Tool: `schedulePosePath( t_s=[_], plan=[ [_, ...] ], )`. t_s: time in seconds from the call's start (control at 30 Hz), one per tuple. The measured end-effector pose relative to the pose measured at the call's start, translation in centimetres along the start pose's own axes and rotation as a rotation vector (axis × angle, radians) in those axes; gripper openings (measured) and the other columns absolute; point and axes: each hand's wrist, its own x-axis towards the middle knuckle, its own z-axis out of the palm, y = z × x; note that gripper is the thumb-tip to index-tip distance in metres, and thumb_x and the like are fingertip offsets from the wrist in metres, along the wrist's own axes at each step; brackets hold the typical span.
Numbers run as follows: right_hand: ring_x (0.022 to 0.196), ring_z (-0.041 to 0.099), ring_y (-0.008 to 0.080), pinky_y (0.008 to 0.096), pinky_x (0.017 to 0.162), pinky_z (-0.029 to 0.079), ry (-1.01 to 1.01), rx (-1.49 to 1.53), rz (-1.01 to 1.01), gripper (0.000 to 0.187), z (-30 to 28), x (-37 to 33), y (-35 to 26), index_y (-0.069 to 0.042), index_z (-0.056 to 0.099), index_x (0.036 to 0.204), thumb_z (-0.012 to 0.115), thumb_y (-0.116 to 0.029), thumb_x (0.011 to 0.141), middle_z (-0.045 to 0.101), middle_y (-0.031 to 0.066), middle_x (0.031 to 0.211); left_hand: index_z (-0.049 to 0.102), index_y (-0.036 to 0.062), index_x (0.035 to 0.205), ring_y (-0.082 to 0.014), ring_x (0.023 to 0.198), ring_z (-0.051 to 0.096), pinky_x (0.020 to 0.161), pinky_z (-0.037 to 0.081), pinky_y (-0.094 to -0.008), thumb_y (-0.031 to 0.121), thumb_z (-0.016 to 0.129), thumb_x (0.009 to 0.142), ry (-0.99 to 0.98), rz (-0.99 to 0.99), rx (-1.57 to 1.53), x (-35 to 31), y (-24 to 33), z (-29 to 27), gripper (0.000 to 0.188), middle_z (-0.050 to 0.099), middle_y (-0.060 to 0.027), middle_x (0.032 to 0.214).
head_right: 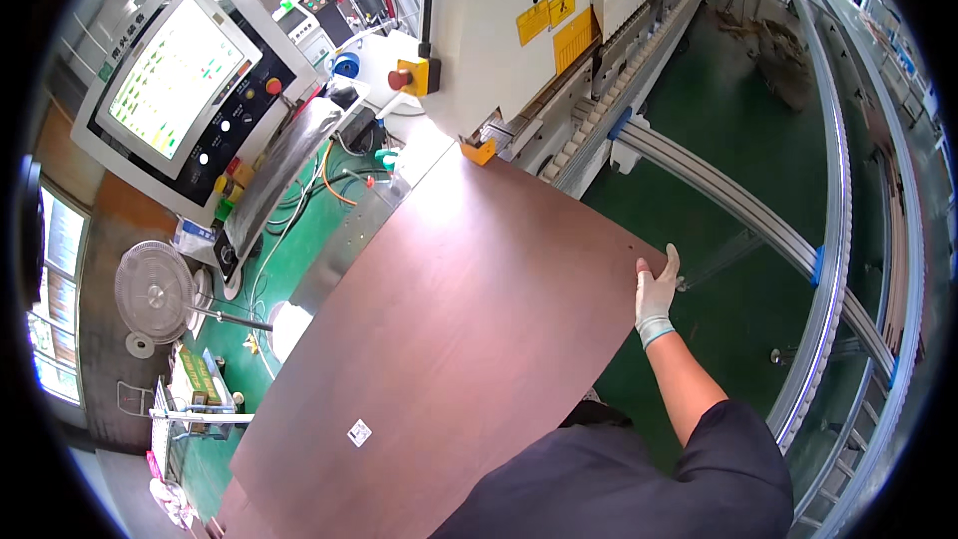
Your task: The person feeds several wood panels into a woodworking machine, moving them from a stack to the machine's intake and placing them onto the guide rail one by one.
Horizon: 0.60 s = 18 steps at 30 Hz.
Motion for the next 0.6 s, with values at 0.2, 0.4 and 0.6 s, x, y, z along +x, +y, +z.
schedulePosePath(
  t_s=[0.2,0.4,0.6],
  plan=[
    [0.153,0.026,0.0260,0.0347,0.125,0.019,-0.016,0.022,0.005,0.070,-0.2,6.8,-0.8,0.000,0.029,0.156,0.062,-0.003,0.095,0.030,0.0144,0.164,0.058,0.0070,0.133,-0.0371,0.120,0.059,0.097,0.047,-0.0521,0.042,0.042,0.100,-0.084,-0.097,-0.118,-3.0,-5.1,4.3,0.050,0.062,-0.0125,0.133],
    [0.154,0.025,0.0280,0.0324,0.124,0.021,-0.045,0.085,0.000,0.073,-0.2,14.9,-0.2,0.001,0.025,0.158,0.058,0.001,0.094,0.027,0.0169,0.166,0.056,0.0067,0.135,-0.0371,0.125,0.057,0.103,0.046,-0.0500,0.043,0.041,0.102,-0.171,-0.208,-0.260,-6.0,-9.7,5.7,0.052,0.060,-0.0127,0.137],
    [0.152,0.028,0.0329,0.0355,0.124,0.023,0.090,-0.201,-0.130,0.076,-1.0,25.4,4.8,0.003,0.022,0.159,0.063,-0.015,0.097,0.031,0.0212,0.163,0.053,0.0048,0.137,-0.0351,0.131,0.053,0.109,0.043,-0.0506,0.046,0.043,0.103,-0.329,-0.339,-0.075,-9.1,-14.1,5.2,0.055,0.055,-0.0146,0.143]
  ],
)
